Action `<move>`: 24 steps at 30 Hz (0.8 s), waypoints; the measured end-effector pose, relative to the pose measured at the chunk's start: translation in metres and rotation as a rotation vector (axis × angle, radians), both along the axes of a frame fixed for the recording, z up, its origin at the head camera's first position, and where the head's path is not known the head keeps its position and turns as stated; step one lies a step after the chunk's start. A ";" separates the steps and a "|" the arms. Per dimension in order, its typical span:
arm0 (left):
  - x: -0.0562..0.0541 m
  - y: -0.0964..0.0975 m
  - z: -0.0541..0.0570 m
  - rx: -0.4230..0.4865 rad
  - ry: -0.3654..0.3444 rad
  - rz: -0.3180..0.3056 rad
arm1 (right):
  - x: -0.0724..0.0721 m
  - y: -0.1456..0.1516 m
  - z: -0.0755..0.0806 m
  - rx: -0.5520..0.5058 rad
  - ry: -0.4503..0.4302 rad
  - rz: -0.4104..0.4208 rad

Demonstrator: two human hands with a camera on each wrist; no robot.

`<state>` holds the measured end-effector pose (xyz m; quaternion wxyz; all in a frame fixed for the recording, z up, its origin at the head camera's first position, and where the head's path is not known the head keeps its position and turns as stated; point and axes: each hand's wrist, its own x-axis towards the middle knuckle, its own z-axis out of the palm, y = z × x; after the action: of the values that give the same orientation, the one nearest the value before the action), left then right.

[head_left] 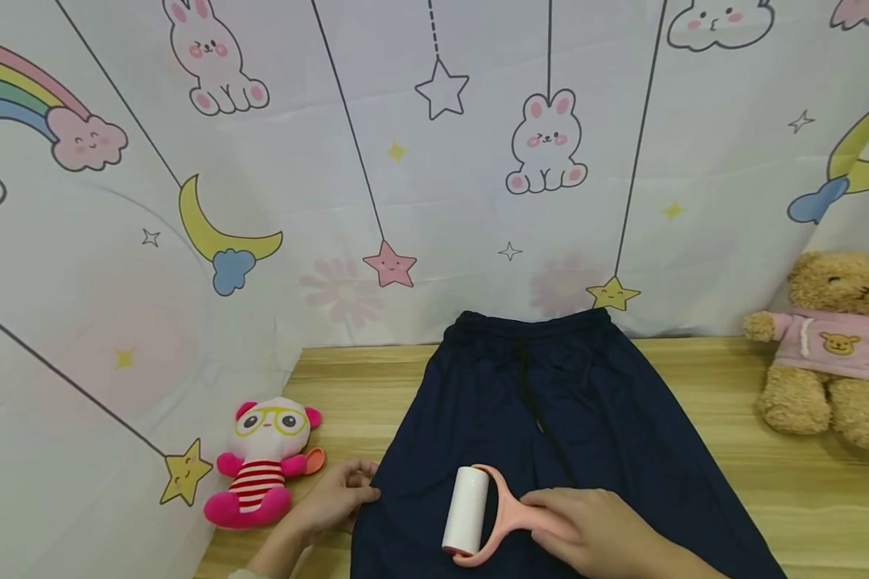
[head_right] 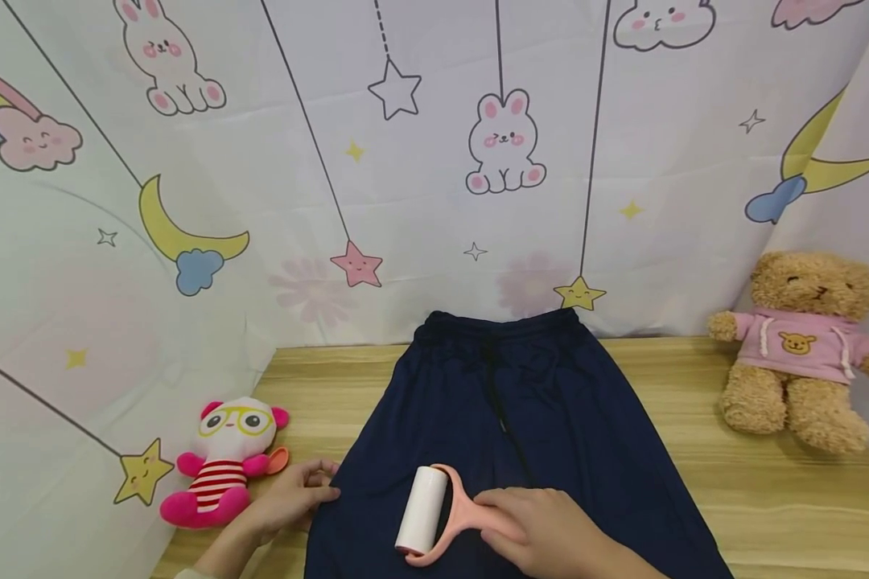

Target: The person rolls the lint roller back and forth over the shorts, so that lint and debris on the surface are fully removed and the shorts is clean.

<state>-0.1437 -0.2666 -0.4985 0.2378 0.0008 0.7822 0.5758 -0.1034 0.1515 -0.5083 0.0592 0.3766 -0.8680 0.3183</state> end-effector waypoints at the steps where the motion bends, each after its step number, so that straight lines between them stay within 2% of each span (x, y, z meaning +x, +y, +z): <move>1: 0.000 0.000 0.000 0.001 0.000 0.000 | 0.001 0.005 0.000 -0.001 -0.003 0.003; 4: 0.000 0.000 -0.001 0.004 0.000 0.003 | 0.005 0.018 -0.002 -0.013 -0.024 0.012; 14: 0.000 0.001 -0.001 0.005 -0.001 0.003 | 0.016 0.054 -0.010 -0.072 0.033 -0.020; 21: 0.000 0.000 0.000 -0.012 -0.012 0.004 | 0.025 0.073 -0.013 -0.099 -0.047 -0.044; 24: -0.001 0.000 0.000 -0.016 -0.011 0.002 | 0.026 0.079 -0.012 -0.103 -0.039 -0.049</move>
<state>-0.1443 -0.2664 -0.4986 0.2413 -0.0051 0.7856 0.5698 -0.0769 0.2303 -0.5204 0.0691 0.3455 -0.8604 0.3682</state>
